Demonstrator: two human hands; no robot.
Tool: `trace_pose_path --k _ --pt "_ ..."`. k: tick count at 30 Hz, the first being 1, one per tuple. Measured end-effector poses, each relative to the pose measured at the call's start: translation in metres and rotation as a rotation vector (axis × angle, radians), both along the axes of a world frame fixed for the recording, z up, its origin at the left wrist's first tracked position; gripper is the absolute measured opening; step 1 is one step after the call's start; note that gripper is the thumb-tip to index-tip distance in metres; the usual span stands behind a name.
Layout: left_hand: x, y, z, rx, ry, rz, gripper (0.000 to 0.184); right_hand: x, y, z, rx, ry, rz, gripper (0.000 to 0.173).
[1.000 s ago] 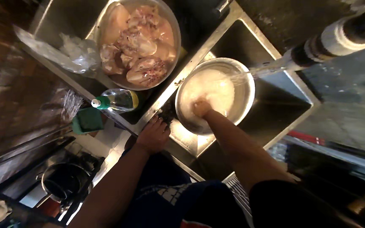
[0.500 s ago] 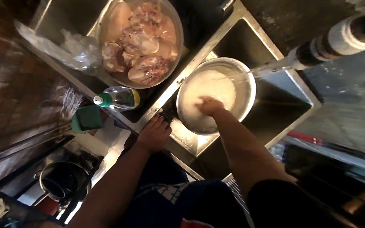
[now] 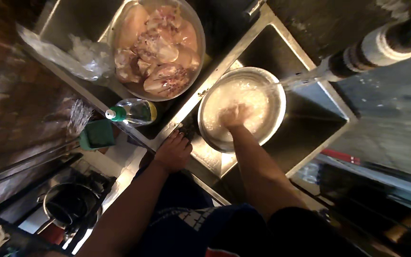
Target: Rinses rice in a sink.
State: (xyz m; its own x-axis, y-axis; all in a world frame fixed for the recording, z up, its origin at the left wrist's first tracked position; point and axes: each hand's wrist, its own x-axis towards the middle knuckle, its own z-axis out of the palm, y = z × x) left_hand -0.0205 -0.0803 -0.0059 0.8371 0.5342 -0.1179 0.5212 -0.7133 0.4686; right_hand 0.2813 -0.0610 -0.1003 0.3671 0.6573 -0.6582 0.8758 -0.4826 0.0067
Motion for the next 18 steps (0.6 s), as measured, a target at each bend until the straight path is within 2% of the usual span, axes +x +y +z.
trace_pose_path --k 2,4,5,7,9,11,14,16,18 --pt "-0.001 0.0 0.0 0.01 -0.013 0.003 0.029 -0.015 -0.008 -0.006 0.168 0.126 0.076 0.055" --pt "-0.002 0.0 -0.001 0.015 -0.009 0.001 0.029 -0.001 -0.029 -0.021 0.25 0.298 0.187 0.063" --pt "-0.002 -0.001 0.0 0.003 0.0 -0.005 0.03 0.01 -0.034 -0.019 0.19 0.34 0.194 0.064" --pt "-0.002 -0.002 -0.002 0.024 -0.018 0.008 0.029 0.029 -0.032 -0.003 0.05 0.282 0.114 0.063" --pt "-0.002 -0.003 -0.001 0.026 -0.037 0.025 0.027 0.037 -0.022 0.008 0.062 0.208 0.011 0.055" --pt "-0.002 -0.001 0.001 0.022 -0.03 0.028 0.027 0.038 -0.016 0.013 0.301 0.132 -0.027 0.04" --pt "-0.002 0.0 0.004 0.005 0.001 0.017 0.029 0.028 -0.021 0.023 0.606 0.039 -0.179 0.033" --pt "-0.003 -0.001 0.002 0.006 -0.004 0.012 0.029 0.017 -0.035 0.022 0.647 -0.008 -0.351 0.046" --pt "-0.001 -0.001 0.001 0.002 -0.01 0.01 0.029 -0.004 -0.043 0.021 0.555 0.02 -0.559 0.084"
